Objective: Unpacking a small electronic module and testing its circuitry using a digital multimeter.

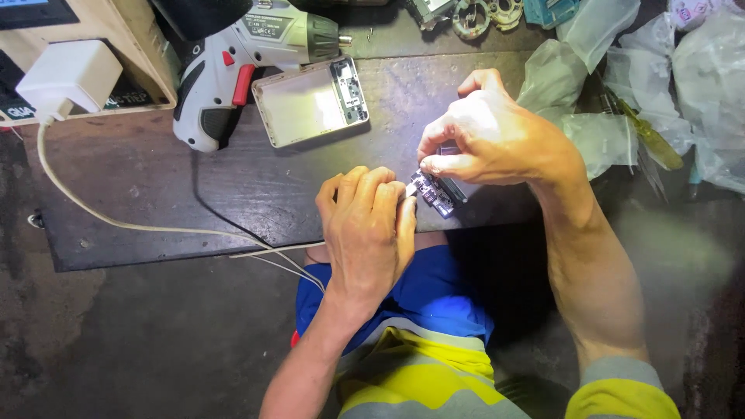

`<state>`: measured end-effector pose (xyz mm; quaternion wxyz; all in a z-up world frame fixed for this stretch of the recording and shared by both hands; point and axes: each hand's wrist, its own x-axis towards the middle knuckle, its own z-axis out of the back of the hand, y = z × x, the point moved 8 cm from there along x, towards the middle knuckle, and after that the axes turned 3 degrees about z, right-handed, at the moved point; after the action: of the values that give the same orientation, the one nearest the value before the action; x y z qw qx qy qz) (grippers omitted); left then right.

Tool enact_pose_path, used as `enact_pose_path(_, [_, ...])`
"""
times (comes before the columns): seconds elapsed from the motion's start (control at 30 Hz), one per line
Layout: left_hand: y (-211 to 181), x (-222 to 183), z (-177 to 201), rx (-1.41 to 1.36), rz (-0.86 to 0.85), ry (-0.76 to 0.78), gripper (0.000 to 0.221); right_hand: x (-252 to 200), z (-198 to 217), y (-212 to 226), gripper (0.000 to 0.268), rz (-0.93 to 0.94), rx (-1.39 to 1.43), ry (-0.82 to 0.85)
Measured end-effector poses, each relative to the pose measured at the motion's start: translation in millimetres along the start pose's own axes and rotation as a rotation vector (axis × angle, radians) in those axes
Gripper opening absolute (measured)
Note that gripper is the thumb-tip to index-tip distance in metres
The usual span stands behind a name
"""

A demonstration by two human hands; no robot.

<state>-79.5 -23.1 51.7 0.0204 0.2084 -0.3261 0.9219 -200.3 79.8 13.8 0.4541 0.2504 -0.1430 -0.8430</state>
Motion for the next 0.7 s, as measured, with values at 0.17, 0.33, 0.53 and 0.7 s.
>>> enact_pose_path(0.17, [1.6, -2.5, -2.9, 0.002, 0.006, -0.032, 0.008, -2.4, 1.0, 2.2, 0.023, 0.063, -0.054, -0.058])
enact_pose_path(0.33, [1.7, -2.7, -3.1, 0.01, 0.014, -0.041, 0.011, -2.0, 0.1, 1.2, 0.023, 0.062, -0.051, -0.052])
enact_pose_path(0.53, [0.6, -1.3, -1.4, 0.008, 0.016, -0.044, 0.008, -1.8, -0.4, 0.5, 0.025, 0.056, -0.025, -0.034])
enact_pose_path(0.7, [0.4, 0.0, 1.7, -0.013, 0.006, -0.053, 0.009, 0.2, -5.3, -5.0, 0.024, 0.024, -0.09, -0.013])
